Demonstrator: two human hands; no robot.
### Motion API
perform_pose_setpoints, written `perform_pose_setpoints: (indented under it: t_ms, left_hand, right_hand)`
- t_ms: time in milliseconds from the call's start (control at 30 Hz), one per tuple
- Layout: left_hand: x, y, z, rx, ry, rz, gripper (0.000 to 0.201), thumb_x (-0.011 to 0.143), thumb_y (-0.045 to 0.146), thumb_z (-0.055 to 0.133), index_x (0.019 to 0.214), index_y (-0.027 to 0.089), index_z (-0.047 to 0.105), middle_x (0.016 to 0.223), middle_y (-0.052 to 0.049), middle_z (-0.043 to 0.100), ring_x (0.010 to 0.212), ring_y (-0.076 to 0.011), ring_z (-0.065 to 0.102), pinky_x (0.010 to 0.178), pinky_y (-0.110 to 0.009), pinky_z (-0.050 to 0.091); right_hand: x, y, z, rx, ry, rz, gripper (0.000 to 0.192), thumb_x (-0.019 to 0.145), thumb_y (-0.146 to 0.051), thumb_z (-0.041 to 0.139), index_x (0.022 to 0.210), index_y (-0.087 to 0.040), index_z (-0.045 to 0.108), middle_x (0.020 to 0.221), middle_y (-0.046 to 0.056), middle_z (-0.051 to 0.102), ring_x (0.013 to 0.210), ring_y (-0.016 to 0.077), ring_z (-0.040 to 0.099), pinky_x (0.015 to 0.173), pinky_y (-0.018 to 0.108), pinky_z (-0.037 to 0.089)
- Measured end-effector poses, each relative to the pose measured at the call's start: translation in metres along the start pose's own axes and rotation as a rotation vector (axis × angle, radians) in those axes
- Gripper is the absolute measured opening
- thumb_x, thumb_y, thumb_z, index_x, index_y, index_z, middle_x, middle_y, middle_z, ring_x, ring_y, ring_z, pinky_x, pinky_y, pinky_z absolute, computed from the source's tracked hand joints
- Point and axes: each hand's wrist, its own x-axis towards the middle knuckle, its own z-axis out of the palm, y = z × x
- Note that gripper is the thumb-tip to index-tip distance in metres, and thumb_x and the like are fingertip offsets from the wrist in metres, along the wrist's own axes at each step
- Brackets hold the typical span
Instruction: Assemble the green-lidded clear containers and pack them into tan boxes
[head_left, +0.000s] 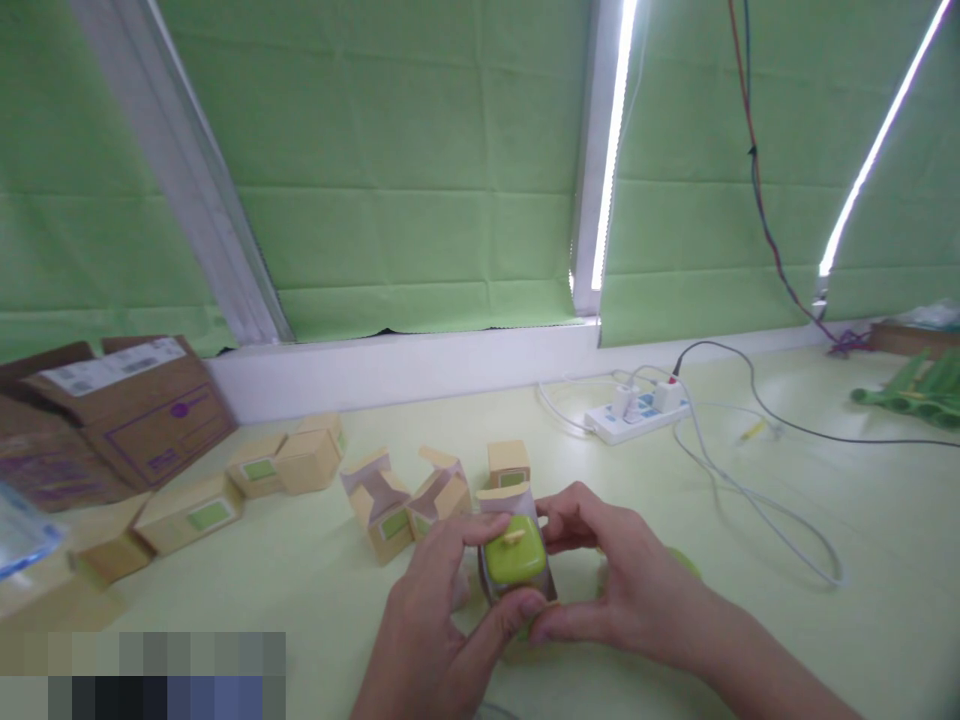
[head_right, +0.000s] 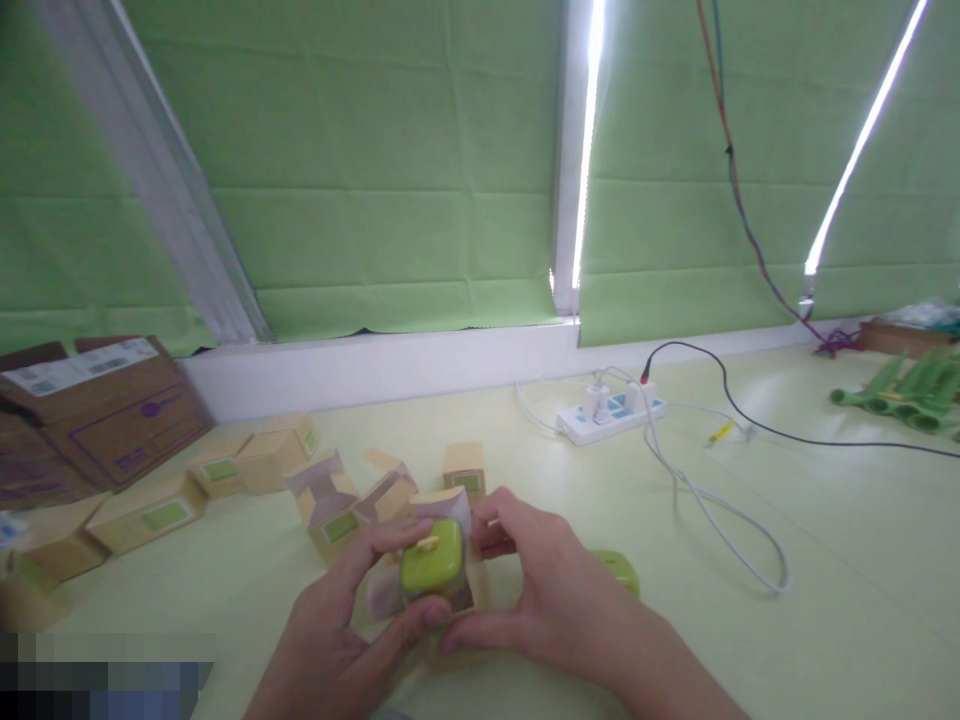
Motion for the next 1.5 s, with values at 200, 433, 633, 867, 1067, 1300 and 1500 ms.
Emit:
perform_pose_setpoints:
  t_ms: [200, 433, 633, 867, 1067, 1300, 1500]
  left_hand:
    - [0.001, 0.0, 0.005, 0.088, -0.026, 0.127, 0.008, 0.087, 0.02, 0.069, 0.082, 0.024, 0.066, 0.114, -0.007, 0.071, 0.111, -0.0262, 0.065, 0.093, -0.04, 0.051]
    - [-0.002, 0.006, 0.001, 0.123, -0.009, 0.114, 0.014, 0.091, 0.016, 0.061, 0.097, 0.027, 0.067, 0.119, -0.005, 0.062, 0.114, -0.0209, 0.061, 0.094, -0.033, 0.049]
    - [0.001, 0.003, -0.001, 0.129, 0.143, 0.023, 0.012, 0.093, 0.018, 0.057, 0.098, 0.026, 0.064, 0.111, -0.005, 0.062, 0.109, -0.0202, 0.062, 0.094, -0.033, 0.049]
    - [0.002, 0.004, 0.007, 0.048, -0.101, 0.003, 0.021, 0.094, 0.017, 0.053, 0.102, 0.025, 0.07, 0.113, -0.007, 0.068, 0.11, -0.0224, 0.065, 0.092, -0.034, 0.052]
    - [0.0, 0.009, 0.005, -0.091, 0.09, -0.142, 0.017, 0.091, 0.022, 0.058, 0.107, 0.027, 0.055, 0.102, -0.002, 0.071, 0.099, -0.0206, 0.07, 0.089, -0.034, 0.055]
    - [0.002, 0.002, 0.009, -0.128, -0.001, -0.182, 0.022, 0.093, 0.023, 0.058, 0.114, 0.029, 0.056, 0.11, -0.002, 0.071, 0.101, -0.02, 0.071, 0.09, -0.036, 0.056]
    - [0.002, 0.004, 0.004, -0.1, -0.087, -0.14, 0.021, 0.092, 0.017, 0.054, 0.109, 0.028, 0.06, 0.114, -0.003, 0.07, 0.101, -0.0191, 0.07, 0.09, -0.036, 0.056]
  right_hand:
    - [-0.001, 0.004, 0.004, 0.099, 0.007, 0.048, 0.055, 0.068, -0.024, 0.09, 0.107, -0.026, 0.052, 0.108, -0.002, 0.067, 0.097, 0.0164, 0.068, 0.093, 0.034, 0.059]
    - [-0.002, 0.007, 0.003, 0.041, -0.014, 0.07, 0.059, 0.07, -0.023, 0.089, 0.112, -0.029, 0.049, 0.107, -0.003, 0.068, 0.1, 0.0178, 0.069, 0.098, 0.038, 0.056]
    - [0.0, 0.005, 0.0, -0.082, -0.042, 0.084, 0.04, 0.073, -0.029, 0.087, 0.098, -0.025, 0.057, 0.099, -0.001, 0.069, 0.097, 0.0208, 0.068, 0.093, 0.037, 0.056]
    - [0.0, -0.002, 0.0, -0.164, -0.093, 0.084, 0.032, 0.08, -0.031, 0.081, 0.105, -0.024, 0.063, 0.108, 0.001, 0.069, 0.101, 0.0206, 0.066, 0.091, 0.036, 0.055]
    - [0.001, -0.007, -0.004, -0.143, -0.088, 0.081, 0.02, 0.084, -0.028, 0.075, 0.102, -0.024, 0.065, 0.105, 0.002, 0.069, 0.101, 0.0201, 0.065, 0.088, 0.034, 0.056]
    - [0.003, -0.009, -0.006, -0.141, -0.097, 0.041, 0.022, 0.084, -0.027, 0.075, 0.105, -0.024, 0.069, 0.105, 0.003, 0.069, 0.097, 0.0198, 0.066, 0.085, 0.032, 0.057]
    - [0.003, -0.009, -0.007, -0.166, -0.063, 0.029, 0.022, 0.082, -0.025, 0.077, 0.103, -0.024, 0.072, 0.113, 0.005, 0.071, 0.1, 0.0218, 0.067, 0.086, 0.033, 0.057]
